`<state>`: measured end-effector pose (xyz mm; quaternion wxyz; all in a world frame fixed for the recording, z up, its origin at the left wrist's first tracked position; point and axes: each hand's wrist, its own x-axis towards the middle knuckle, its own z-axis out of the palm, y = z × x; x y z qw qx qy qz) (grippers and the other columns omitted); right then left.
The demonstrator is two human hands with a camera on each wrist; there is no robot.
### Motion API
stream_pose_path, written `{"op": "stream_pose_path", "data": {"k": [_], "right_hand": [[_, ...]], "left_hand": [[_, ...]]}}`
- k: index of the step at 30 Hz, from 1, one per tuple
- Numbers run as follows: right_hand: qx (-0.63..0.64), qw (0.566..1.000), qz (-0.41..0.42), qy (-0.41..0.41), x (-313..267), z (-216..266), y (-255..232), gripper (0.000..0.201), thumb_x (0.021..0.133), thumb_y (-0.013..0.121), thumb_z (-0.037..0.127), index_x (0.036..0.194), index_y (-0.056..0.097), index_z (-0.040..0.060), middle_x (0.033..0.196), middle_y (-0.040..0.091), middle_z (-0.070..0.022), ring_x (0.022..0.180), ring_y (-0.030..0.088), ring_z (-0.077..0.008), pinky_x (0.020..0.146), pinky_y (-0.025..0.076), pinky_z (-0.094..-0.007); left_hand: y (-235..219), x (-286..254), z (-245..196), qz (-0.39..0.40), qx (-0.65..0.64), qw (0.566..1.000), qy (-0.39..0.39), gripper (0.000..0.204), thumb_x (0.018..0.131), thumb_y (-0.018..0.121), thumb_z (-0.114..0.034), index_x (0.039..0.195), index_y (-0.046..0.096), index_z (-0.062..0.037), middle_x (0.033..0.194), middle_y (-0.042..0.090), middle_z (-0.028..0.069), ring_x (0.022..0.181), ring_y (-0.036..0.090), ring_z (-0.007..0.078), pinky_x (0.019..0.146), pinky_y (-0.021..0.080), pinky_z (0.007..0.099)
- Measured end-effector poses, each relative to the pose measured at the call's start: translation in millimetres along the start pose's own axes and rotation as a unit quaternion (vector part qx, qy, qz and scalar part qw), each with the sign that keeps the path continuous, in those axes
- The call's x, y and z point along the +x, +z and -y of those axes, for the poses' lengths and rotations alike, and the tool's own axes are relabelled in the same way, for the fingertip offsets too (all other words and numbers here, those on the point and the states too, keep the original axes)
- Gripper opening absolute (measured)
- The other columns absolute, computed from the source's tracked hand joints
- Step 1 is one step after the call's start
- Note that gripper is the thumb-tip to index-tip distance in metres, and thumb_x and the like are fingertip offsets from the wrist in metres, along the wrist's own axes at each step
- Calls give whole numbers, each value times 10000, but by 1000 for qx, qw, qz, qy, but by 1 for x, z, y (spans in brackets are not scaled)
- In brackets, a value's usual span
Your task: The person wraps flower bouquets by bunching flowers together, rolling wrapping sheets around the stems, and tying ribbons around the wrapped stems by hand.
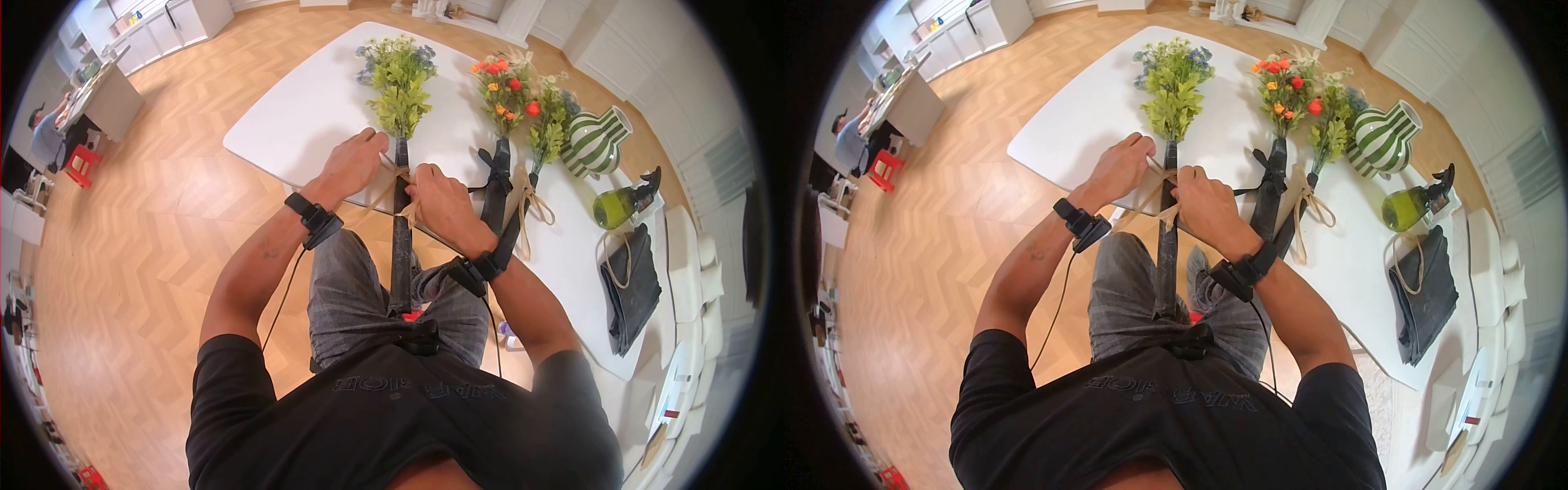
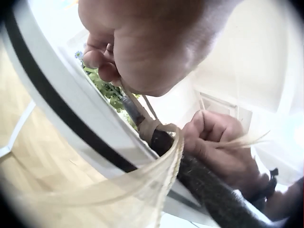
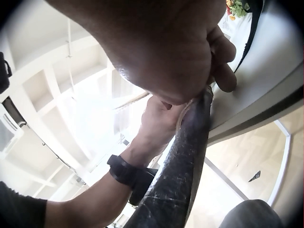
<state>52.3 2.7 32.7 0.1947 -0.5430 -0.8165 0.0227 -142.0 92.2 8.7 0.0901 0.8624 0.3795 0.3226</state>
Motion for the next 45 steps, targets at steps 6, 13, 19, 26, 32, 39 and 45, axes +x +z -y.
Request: {"op": "stream_pose_path", "data": {"k": [6,13,19,26,32,39,45], "right_hand": [[0,1000,7,28,-5,-3,3,245,897,612,189,949,521,-32,899,623,-236,737,655,-425,652,527,-497],[38,997,38,57,-8,-4,3,179,875,594,136,915,530,-26,885,636,-233,791,639,-428,692,494,-511],[55,996,27,58,-9,-11,1,147,849,605,118,870,518,1,832,628,-206,790,613,-427,695,456,-512],[94,991,45,85,-14,-19,1,149,850,589,130,840,536,-9,800,632,-229,805,602,-447,692,445,-514],[191,978,17,88,-13,-22,4,178,826,615,153,868,576,-16,785,667,-205,694,650,-355,654,505,-453],[548,789,11,277,-3,-29,-4,110,828,634,93,864,574,8,698,572,-15,549,558,-99,482,451,-282],[501,836,-16,225,-4,-40,11,124,853,656,99,920,568,41,689,541,13,540,500,-61,435,369,-224]], "left_hand": [[-8,6,9,22,-128,992,14,139,845,495,30,870,624,-15,917,565,150,785,588,314,705,481,371],[-1,2,15,-6,-63,997,33,144,832,502,61,885,613,-15,927,571,159,787,604,342,712,497,403],[-1,-1,23,-2,-33,999,28,133,833,515,59,880,617,-13,914,581,156,806,618,344,712,513,408],[-3,-6,24,-15,-47,999,17,110,839,547,48,868,628,-19,901,599,143,799,625,331,701,516,401],[1,-8,25,-44,-68,997,0,101,844,538,35,865,622,-17,869,595,135,759,613,312,689,500,387],[-11,-7,20,51,-181,975,-114,88,815,543,-8,885,597,-9,739,590,91,680,549,192,650,459,323],[-11,-6,22,-26,-146,986,-70,121,820,547,-17,921,612,-2,741,604,70,682,548,155,643,461,303]]}}
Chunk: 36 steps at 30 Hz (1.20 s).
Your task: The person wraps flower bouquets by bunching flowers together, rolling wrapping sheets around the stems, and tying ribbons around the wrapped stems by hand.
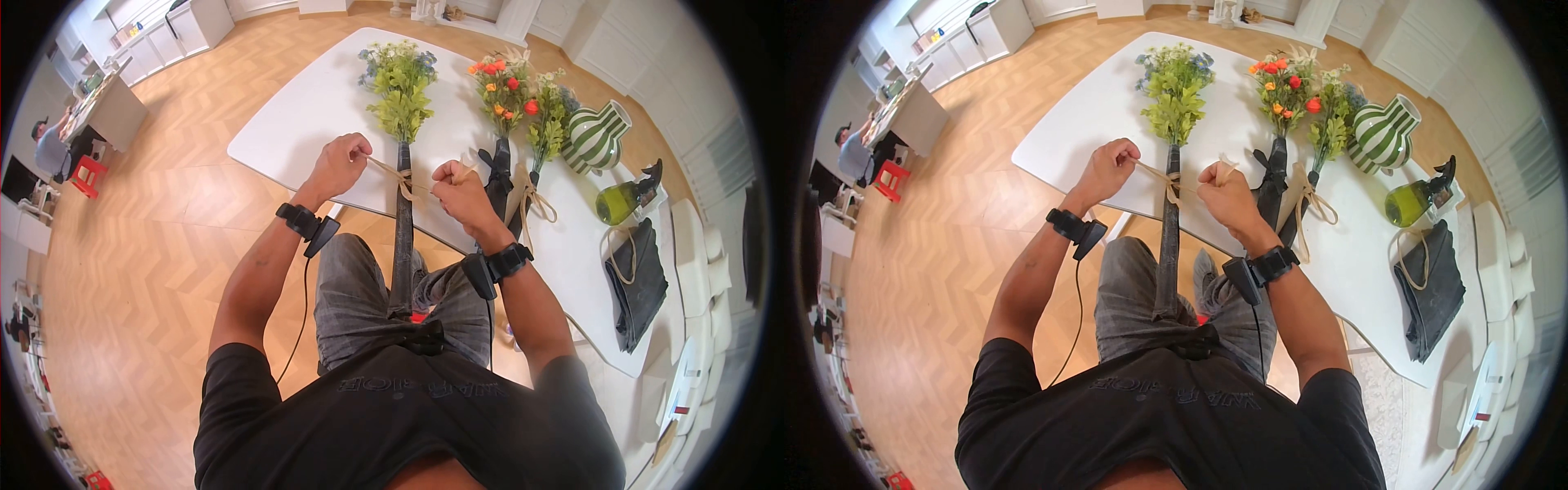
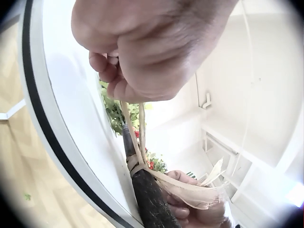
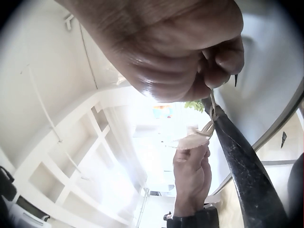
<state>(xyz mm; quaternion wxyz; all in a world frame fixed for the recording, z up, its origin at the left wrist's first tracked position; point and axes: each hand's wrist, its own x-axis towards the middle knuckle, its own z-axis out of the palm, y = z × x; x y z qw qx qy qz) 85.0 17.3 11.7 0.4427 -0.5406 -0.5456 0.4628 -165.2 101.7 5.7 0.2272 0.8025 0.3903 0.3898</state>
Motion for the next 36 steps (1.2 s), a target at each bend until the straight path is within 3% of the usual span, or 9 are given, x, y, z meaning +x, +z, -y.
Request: {"op": "stream_pose_path", "data": {"k": [4,10,12,15,22,24,31,33,36], "right_hand": [[65,995,0,77,-2,10,-5,141,848,650,83,954,575,29,705,559,-15,564,530,-92,468,400,-235],[193,975,31,107,-1,23,-4,188,831,641,43,1002,581,-7,726,579,-41,584,561,-121,511,459,-238],[227,966,42,118,0,21,-4,202,830,643,38,1014,581,-17,730,580,-45,582,564,-125,520,474,-238],[183,962,107,170,-1,13,-2,252,823,641,17,1060,575,-41,732,569,-36,618,577,-126,553,495,-241],[83,987,101,89,-10,11,2,305,801,633,-25,1097,579,-73,782,607,-51,661,619,-125,579,508,-244],[12,987,143,76,-11,18,0,308,800,632,-24,1099,583,-79,781,618,-58,649,621,-125,573,508,-247],[39,992,101,65,-7,22,10,271,814,588,-15,1077,616,-76,706,596,-36,572,566,-93,526,463,-248],[59,988,128,61,-4,14,11,280,820,573,-15,1089,615,-75,707,589,-28,590,555,-84,534,456,-243],[-14,991,118,-67,-1,3,13,313,814,548,-30,1118,615,-66,722,581,-13,638,533,-74,567,448,-227]], "left_hand": [[-4,-1,-5,77,-19,994,-71,221,815,554,-23,1023,628,-23,815,627,65,708,557,159,661,469,297],[-11,-2,-14,87,7,995,50,493,810,580,-66,1303,560,-85,1031,630,99,856,566,177,775,483,308],[-16,0,-16,153,-60,978,-130,505,812,597,-90,1316,565,-94,1092,619,127,945,562,212,832,487,328],[-17,-2,-15,169,11,982,-77,516,809,616,-129,1323,566,-118,1201,588,160,1041,563,286,924,476,387],[-11,-2,-7,109,62,990,59,451,816,648,-125,1260,606,-67,1004,635,121,844,559,193,782,489,325],[-19,7,-25,240,-3,963,-119,386,810,638,-150,1182,642,-48,838,668,112,762,607,217,720,489,341],[-14,5,-15,190,-82,973,-103,338,841,601,-62,1170,629,12,738,622,72,639,566,140,610,461,290],[-17,2,-32,141,-231,938,-216,401,847,598,-19,1244,567,32,709,541,15,638,537,93,593,442,245],[-15,-6,-28,148,-334,901,-236,463,860,583,-9,1315,506,16,796,556,29,673,572,105,598,469,250]]}}
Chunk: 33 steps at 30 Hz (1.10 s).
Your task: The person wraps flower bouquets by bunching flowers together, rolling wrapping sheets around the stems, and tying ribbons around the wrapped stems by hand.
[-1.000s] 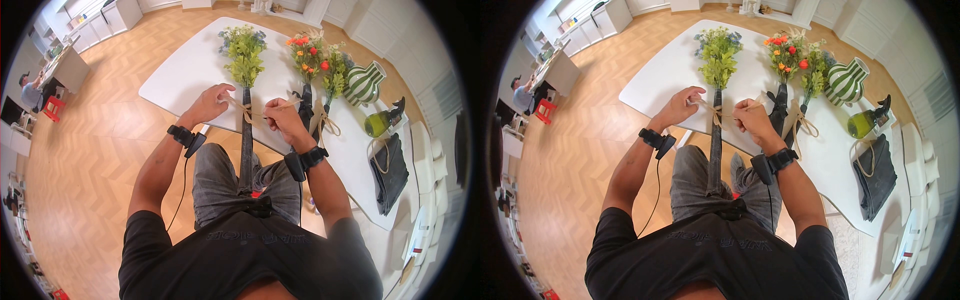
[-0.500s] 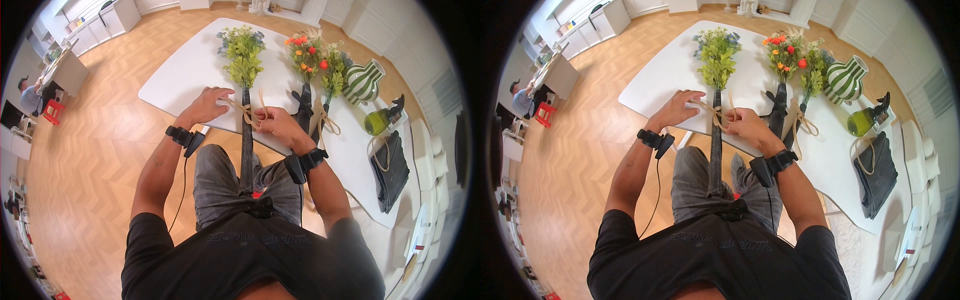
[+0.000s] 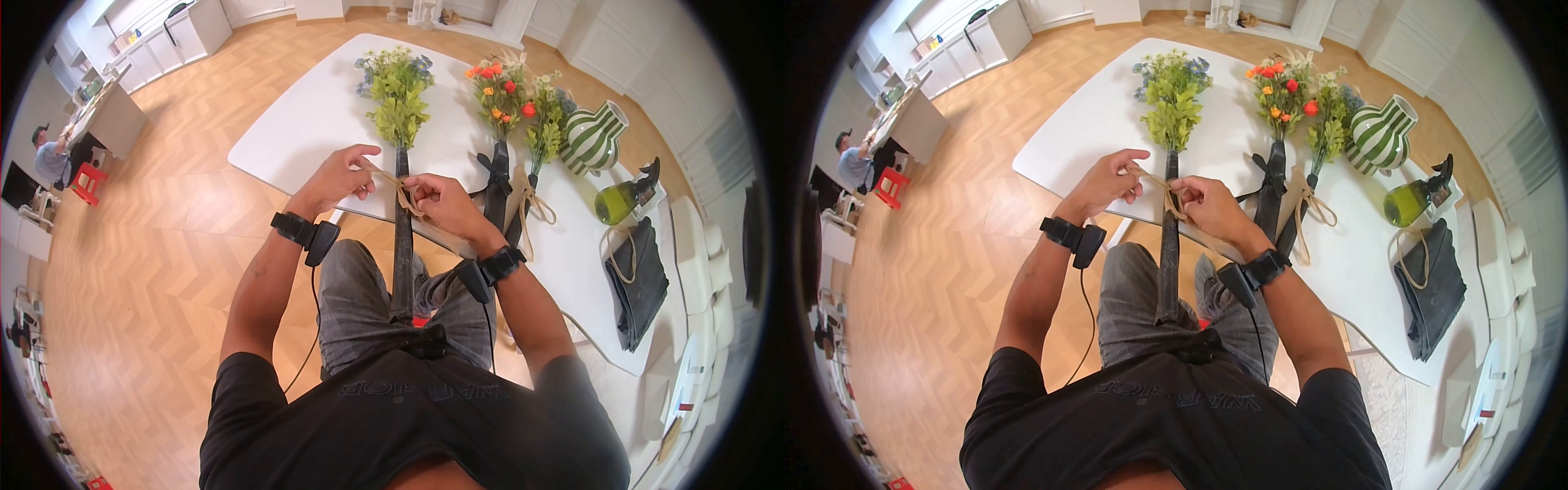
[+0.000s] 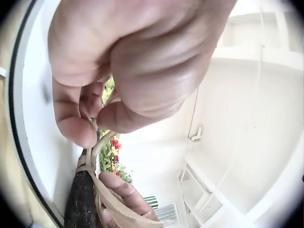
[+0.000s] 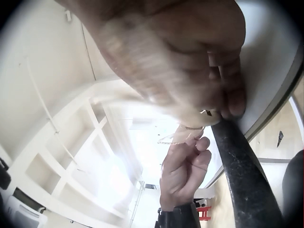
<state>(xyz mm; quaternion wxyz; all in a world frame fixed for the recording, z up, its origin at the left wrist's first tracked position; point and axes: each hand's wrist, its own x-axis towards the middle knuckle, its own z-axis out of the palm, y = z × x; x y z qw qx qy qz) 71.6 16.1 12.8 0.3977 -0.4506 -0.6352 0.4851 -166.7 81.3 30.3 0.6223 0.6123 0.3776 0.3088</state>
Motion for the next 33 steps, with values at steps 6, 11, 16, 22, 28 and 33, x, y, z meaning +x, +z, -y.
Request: {"op": "stream_pose_path", "data": {"k": [6,11,16,22,28,33], "right_hand": [[-89,993,36,66,-2,9,-1,293,795,534,-54,1059,658,-28,748,575,-6,666,522,-89,625,448,-250],[-136,990,19,-36,-2,6,0,201,801,561,-29,966,674,-9,770,611,-53,701,547,-126,670,459,-277],[-166,982,-27,-85,5,-7,0,132,839,589,1,942,672,-3,850,644,-74,726,587,-136,670,475,-285],[135,986,-65,68,11,0,-3,117,932,588,76,940,668,-10,889,664,-53,712,589,-106,633,487,-250],[189,976,-63,93,20,-4,1,136,959,573,98,987,640,-16,861,660,-51,649,576,-100,607,489,-245],[120,985,-52,108,14,4,0,139,963,560,99,959,636,-17,834,654,-50,654,577,-93,595,492,-244]], "left_hand": [[4,-2,18,46,-108,993,-12,449,885,627,-58,1313,517,19,954,558,35,697,573,100,584,476,253],[14,2,15,-87,283,943,154,368,841,683,-104,1198,629,-34,1047,607,100,963,576,206,799,488,341],[18,5,8,-77,487,835,245,344,810,704,-191,1143,678,-107,1088,654,123,1203,469,299,1027,370,454],[17,14,12,13,473,866,164,159,881,624,-210,963,687,-89,964,663,50,1096,538,264,1002,352,442],[21,10,13,-3,476,850,226,99,868,607,-152,869,676,-81,833,626,50,1008,561,243,962,366,417],[20,13,18,-21,485,830,276,70,839,621,-126,847,673,-79,803,617,54,963,573,247,917,387,421]]}}
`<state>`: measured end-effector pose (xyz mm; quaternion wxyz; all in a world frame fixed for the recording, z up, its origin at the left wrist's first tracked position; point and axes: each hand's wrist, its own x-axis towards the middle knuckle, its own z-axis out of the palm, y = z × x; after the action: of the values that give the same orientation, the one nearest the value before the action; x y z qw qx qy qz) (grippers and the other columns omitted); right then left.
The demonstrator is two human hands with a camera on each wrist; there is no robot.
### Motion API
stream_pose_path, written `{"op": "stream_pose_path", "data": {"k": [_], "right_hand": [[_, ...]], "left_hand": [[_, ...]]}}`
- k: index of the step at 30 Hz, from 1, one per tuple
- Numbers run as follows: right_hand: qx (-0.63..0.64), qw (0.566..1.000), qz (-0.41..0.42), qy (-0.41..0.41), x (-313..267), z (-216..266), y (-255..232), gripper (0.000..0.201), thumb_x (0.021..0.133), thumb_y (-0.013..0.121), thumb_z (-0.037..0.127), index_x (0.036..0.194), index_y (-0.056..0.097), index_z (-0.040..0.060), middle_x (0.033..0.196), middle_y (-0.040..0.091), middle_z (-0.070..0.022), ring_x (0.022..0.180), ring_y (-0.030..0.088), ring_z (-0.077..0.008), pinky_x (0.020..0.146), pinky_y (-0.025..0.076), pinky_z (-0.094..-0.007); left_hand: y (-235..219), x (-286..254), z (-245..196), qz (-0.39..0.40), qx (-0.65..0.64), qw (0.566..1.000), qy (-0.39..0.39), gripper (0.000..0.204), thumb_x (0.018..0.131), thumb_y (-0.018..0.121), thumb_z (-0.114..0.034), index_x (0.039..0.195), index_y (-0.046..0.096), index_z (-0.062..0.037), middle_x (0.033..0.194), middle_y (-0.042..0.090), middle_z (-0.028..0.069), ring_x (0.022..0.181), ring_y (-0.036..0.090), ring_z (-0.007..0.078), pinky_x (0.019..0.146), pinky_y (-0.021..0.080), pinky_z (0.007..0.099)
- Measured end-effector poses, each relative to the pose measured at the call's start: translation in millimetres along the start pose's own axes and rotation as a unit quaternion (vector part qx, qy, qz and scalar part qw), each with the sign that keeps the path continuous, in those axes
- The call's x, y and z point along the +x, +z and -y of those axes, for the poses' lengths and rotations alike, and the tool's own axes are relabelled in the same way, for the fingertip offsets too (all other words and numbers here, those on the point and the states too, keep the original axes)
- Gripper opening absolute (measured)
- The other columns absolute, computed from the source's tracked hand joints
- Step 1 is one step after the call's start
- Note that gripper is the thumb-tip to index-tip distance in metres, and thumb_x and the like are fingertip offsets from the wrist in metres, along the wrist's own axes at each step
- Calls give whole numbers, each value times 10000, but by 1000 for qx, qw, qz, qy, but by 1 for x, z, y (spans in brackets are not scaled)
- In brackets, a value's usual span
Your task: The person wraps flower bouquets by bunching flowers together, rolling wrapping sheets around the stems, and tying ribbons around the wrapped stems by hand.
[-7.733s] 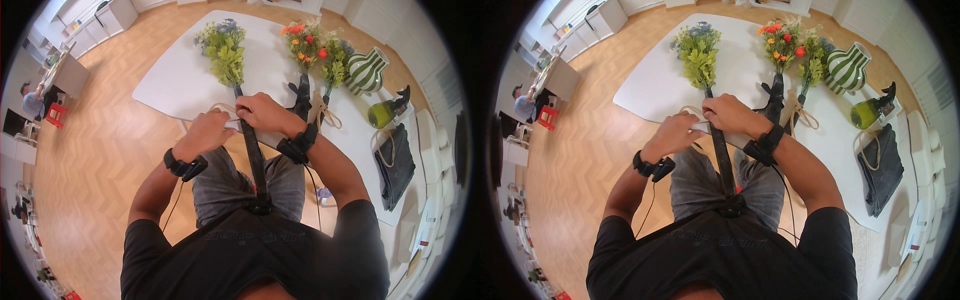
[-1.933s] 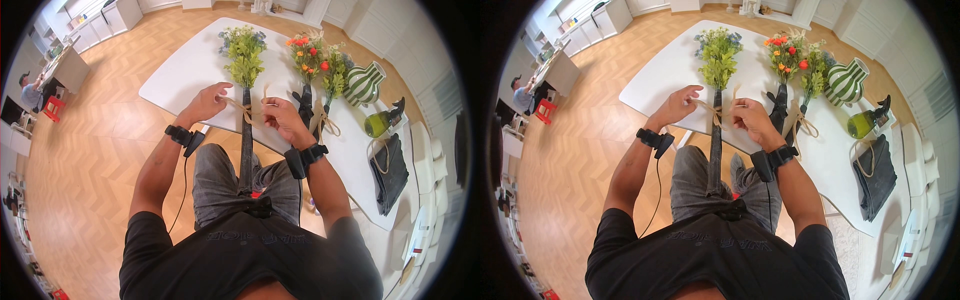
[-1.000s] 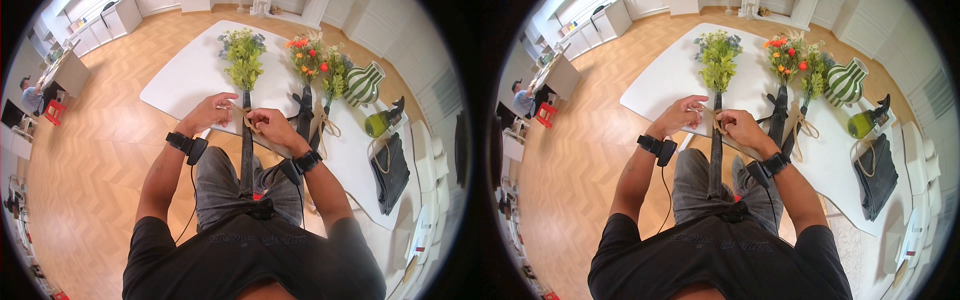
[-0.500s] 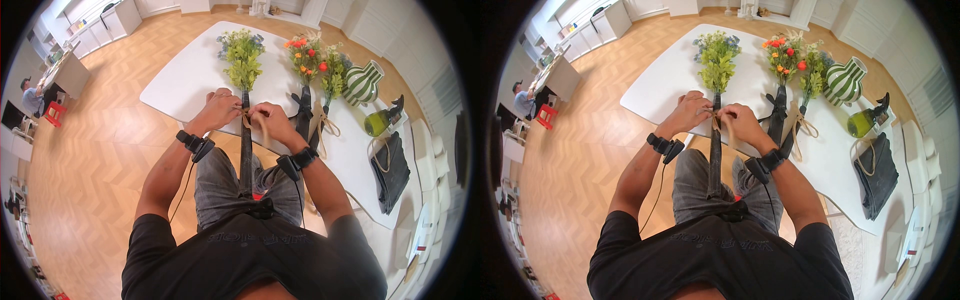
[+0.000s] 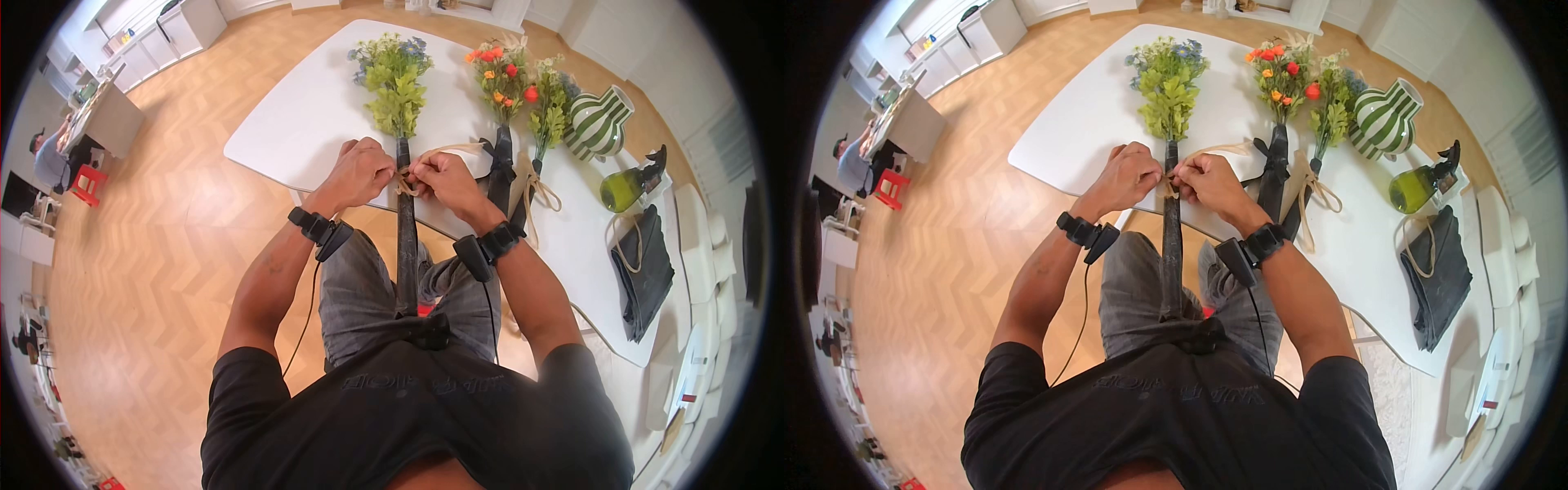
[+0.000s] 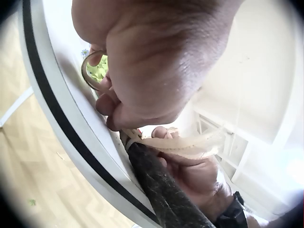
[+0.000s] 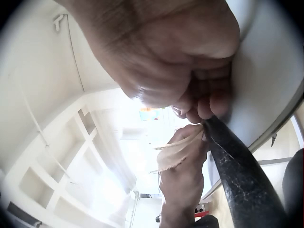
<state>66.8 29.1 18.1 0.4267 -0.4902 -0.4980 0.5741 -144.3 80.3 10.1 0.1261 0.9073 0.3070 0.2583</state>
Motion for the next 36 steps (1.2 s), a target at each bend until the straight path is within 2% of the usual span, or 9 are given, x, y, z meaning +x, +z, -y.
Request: {"op": "stream_pose_path", "data": {"k": [7,9,13,15,18,25,27,30,36], "right_hand": [[-88,993,65,-48,4,12,-8,179,966,540,120,984,643,-25,817,651,-43,666,594,-86,594,494,-230],[-91,991,76,-57,9,13,-8,184,964,539,121,1000,642,-28,815,654,-41,663,594,-85,595,495,-230],[-63,996,52,-34,11,13,-9,178,939,581,132,1021,624,-20,812,657,-51,636,587,-88,563,492,-228],[-80,995,45,-27,11,14,-9,183,935,594,139,1042,613,-9,809,656,-52,620,582,-86,549,489,-224],[-90,996,26,-13,14,17,-6,188,916,610,138,1012,618,-23,796,653,-54,606,577,-86,511,474,-223],[-150,988,39,-5,17,20,-4,164,847,633,136,816,678,-19,660,620,-47,547,559,-104,477,446,-262],[-171,984,45,-6,16,21,-3,165,842,638,139,805,686,-15,637,612,-45,539,555,-109,484,442,-270],[-184,981,61,-23,14,20,-2,166,842,649,144,845,700,-13,631,611,-46,569,558,-111,531,441,-272],[-223,970,32,-96,11,14,1,190,853,661,146,896,699,-35,670,625,-53,633,557,-103,598,437,-266]], "left_hand": [[-5,3,1,6,-7,999,-31,80,836,634,-127,850,664,-55,821,651,80,887,593,278,804,453,387],[-22,8,-6,105,-81,985,-112,112,846,634,-128,912,674,-48,825,665,103,774,619,263,695,479,360],[-18,2,12,30,-137,988,-67,162,849,628,-118,963,677,-14,775,662,89,683,623,188,609,473,310],[-34,7,3,100,-252,949,-161,210,852,607,-111,1018,679,-5,768,665,90,703,628,168,655,493,321],[-43,12,-22,70,-338,910,-229,182,862,619,-104,975,676,26,753,649,51,684,590,108,620,468,269],[-29,27,-26,8,-343,914,-216,182,879,623,-137,976,695,-2,747,651,29,671,572,80,598,461,240],[-20,32,-24,-78,-265,955,-106,181,874,630,-143,933,701,13,784,679,55,688,597,101,637,489,256],[-17,35,-30,-53,-270,948,-163,176,878,626,-129,900,706,26,811,694,78,699,616,120,670,506,269],[-15,35,-33,-37,-292,949,-111,211,911,579,-94,1054,664,35,829,689,73,721,633,126,665,514,273]]}}
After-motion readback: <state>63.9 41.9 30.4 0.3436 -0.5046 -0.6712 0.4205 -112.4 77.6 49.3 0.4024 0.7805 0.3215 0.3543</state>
